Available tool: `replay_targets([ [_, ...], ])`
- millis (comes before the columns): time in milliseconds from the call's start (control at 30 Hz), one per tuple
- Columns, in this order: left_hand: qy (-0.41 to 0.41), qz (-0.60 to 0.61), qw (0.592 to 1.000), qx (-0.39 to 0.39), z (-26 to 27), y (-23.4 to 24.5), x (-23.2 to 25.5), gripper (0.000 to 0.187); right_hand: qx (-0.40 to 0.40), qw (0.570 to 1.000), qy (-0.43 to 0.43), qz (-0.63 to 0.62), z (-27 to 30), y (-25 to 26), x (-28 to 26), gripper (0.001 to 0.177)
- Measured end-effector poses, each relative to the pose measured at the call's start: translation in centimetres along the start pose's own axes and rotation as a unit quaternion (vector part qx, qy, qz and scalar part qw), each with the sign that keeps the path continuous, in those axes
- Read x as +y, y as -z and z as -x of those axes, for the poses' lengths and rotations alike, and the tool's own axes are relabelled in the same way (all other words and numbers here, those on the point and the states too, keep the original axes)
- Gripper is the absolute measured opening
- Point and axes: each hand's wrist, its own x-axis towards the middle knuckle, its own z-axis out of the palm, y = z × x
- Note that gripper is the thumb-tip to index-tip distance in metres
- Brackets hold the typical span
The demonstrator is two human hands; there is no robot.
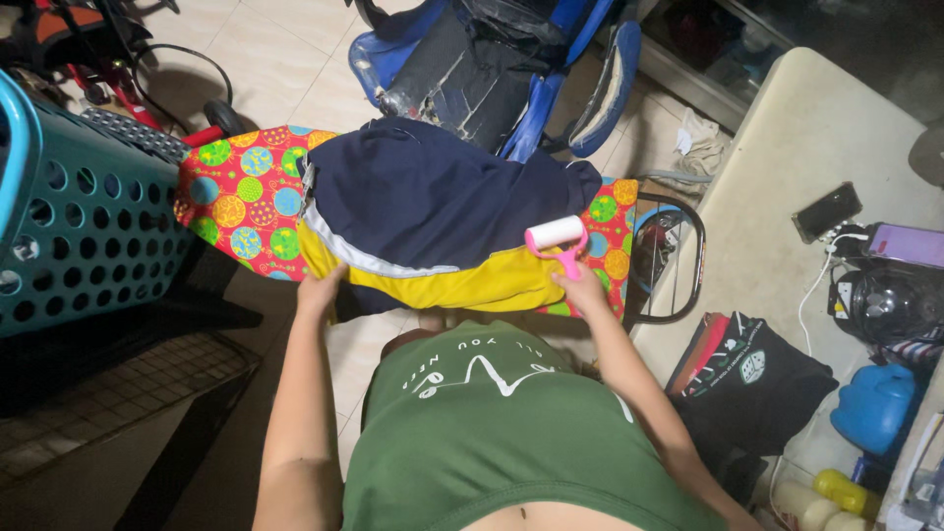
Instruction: The person uses a pink lint roller to clean a dark blue and yellow garment laid out on a colorful ironing board. They roll the tool over the fabric, flip the garment to treat different sections, and then fold the item.
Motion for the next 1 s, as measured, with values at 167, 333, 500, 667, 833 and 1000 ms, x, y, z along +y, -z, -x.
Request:
replay_targets([
  [167, -0.047, -0.200, 0.979, 0.004, -0.2, -0.9, 1.1, 0.067, 0.007, 1.000, 0.018, 0.020, -1.1, -1.2, -1.0, 0.040],
  [333, -0.197, -0.305, 0.929, 0.070, 2.5, -3.3, 2.2, 0.074, -0.028, 0.985, -0.073, -0.155, -3.1, -5.6, -3.7, 0.043],
  [500, -0.149, -0.264, 0.952, 0.031, 0.3, -6.0, 4.2, 0.054, -0.042, 0.960, -0.057, -0.272, -10.7, -10.7, -11.3, 0.038],
  [667, -0.118, 0.051, 0.987, 0.100, -5.9, -4.6, 9.6, 0.046, -0.018, 0.909, 0.027, -0.417, -18.0, -10.9, -18.4, 0.050],
  [833, 0.040, 0.260, 0.965, 0.017, -7.1, 2.4, 14.2, 0.045, 0.056, 0.892, 0.016, -0.448, -21.8, -0.9, -18.7, 0.039],
  [1000, 0.022, 0.188, 0.973, -0.134, -5.3, 3.5, 11.6, 0.053, 0.040, 0.836, 0.112, -0.535, -16.0, 8.1, -12.1, 0.040],
])
